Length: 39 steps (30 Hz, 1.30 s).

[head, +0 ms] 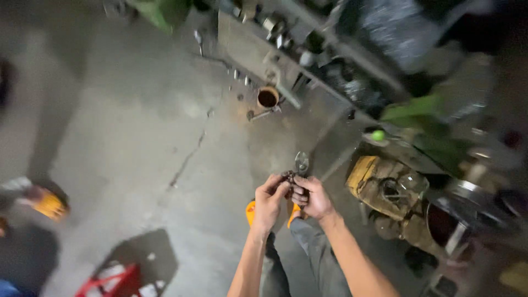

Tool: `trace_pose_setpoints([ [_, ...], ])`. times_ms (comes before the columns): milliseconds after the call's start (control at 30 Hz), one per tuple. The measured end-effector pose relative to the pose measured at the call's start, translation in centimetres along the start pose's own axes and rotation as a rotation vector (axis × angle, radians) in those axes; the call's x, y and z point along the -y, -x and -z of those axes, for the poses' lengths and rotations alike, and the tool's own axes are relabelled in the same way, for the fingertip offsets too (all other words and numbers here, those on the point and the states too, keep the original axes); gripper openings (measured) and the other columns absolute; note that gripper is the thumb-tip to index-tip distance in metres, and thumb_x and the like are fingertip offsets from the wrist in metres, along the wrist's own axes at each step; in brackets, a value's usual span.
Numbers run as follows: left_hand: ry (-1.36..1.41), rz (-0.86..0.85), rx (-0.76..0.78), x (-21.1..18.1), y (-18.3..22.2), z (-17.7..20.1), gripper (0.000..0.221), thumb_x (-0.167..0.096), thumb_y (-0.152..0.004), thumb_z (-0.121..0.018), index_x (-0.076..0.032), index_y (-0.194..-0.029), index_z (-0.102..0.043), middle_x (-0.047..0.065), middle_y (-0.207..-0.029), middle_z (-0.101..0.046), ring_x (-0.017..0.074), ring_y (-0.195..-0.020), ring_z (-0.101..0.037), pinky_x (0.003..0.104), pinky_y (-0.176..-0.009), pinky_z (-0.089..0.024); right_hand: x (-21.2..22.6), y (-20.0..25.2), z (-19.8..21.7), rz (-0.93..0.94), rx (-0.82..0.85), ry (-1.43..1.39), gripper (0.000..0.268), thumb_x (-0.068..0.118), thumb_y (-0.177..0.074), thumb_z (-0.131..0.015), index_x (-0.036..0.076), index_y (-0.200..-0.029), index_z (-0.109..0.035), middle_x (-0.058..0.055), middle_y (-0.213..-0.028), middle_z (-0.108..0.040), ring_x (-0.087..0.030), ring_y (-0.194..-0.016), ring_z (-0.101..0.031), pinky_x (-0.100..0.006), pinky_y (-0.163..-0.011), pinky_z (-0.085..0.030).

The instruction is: Repairing or assembling mechanical clutch components on the floor using pliers and a screwdriver.

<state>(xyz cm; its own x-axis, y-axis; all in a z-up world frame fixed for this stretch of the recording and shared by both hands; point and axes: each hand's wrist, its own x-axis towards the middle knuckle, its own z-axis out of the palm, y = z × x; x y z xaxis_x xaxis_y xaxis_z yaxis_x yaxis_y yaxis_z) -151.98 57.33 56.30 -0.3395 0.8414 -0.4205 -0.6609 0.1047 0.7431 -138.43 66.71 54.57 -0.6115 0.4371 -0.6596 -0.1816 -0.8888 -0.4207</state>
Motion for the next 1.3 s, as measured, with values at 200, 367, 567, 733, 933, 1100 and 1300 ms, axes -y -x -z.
trace_pose_setpoints([
  [200,-0.199,-0.169,0.130,-8.7,4.9,-10.7,0.018,-0.001,-0.095,-0.071,0.006,-0.111,-0.074,0.001,-0.099,-0.063,0.0090,-0.087,-0.059,0.025,-0.079,-0.049,9.3,12.4,-5.6,0.116,0.136,0.173,0.019,0.016,-0.100,-0.061,-0.001,-0.095,-0.066,0.001,-0.068,-0.055,-0.006,-0.052,-0.042,-0.022,-0.046,-0.029],
  [367,-0.243,-0.171,0.059,-11.0,8.7,-18.0,0.016,0.004,-0.084,-0.076,0.004,-0.100,-0.072,0.004,-0.093,-0.073,0.0110,-0.085,-0.068,0.025,-0.081,-0.056,13.6,24.2,-7.0,0.421,-0.293,0.577,0.020,0.024,-0.097,-0.064,0.005,-0.092,-0.067,0.001,-0.070,-0.062,-0.007,-0.057,-0.053,-0.024,-0.050,-0.040],
  [567,-0.374,-0.282,0.164,-7.3,15.6,-23.1,0.023,0.008,-0.084,-0.077,0.001,-0.104,-0.069,0.002,-0.095,-0.069,0.0096,-0.085,-0.066,0.025,-0.078,-0.056,10.0,36.8,2.1,0.373,-0.440,0.855,0.034,0.031,-0.103,-0.061,0.001,-0.092,-0.072,-0.005,-0.076,-0.071,-0.012,-0.063,-0.061,-0.029,-0.057,-0.046],
  [733,-0.507,-0.308,0.241,-0.7,23.9,-25.5,0.016,0.006,-0.084,-0.077,0.003,-0.099,-0.074,0.002,-0.098,-0.073,0.0086,-0.090,-0.068,0.023,-0.084,-0.055,3.2,40.3,14.9,0.448,-0.120,1.129,0.033,0.032,-0.102,-0.059,0.005,-0.111,-0.074,-0.001,-0.091,-0.076,-0.009,-0.081,-0.065,-0.027,-0.071,-0.051],
  [933,-0.644,-0.182,0.467,3.1,32.3,-27.7,0.017,0.004,-0.084,-0.081,0.003,-0.099,-0.073,0.004,-0.090,-0.074,0.0086,-0.086,-0.067,0.025,-0.081,-0.056,0.6,49.2,19.1,0.299,0.164,1.128,0.038,0.035,-0.104,-0.056,0.003,-0.110,-0.075,0.004,-0.076,-0.059,-0.007,-0.073,-0.052,-0.028,-0.065,-0.046],
  [1100,-0.803,-0.095,0.661,5.2,35.8,-31.1,0.016,0.005,-0.082,-0.079,0.003,-0.098,-0.075,0.006,-0.090,-0.077,0.0100,-0.085,-0.071,0.027,-0.078,-0.059,0.7,56.4,18.2,0.261,0.133,1.144,0.038,0.038,-0.102,-0.058,0.004,-0.108,-0.076,0.006,-0.069,-0.046,-0.006,-0.067,-0.043,-0.030,-0.058,-0.039],
  [1300,-0.853,0.046,0.828,9.4,38.6,-35.4,0.020,0.005,-0.079,-0.079,0.001,-0.098,-0.075,0.006,-0.091,-0.079,0.0096,-0.085,-0.075,0.027,-0.078,-0.062,-1.7,61.5,21.5,0.448,0.014,1.087,0.035,0.032,-0.102,-0.058,0.002,-0.103,-0.075,0.005,-0.072,-0.059,-0.006,-0.071,-0.051,-0.031,-0.063,-0.044],
])
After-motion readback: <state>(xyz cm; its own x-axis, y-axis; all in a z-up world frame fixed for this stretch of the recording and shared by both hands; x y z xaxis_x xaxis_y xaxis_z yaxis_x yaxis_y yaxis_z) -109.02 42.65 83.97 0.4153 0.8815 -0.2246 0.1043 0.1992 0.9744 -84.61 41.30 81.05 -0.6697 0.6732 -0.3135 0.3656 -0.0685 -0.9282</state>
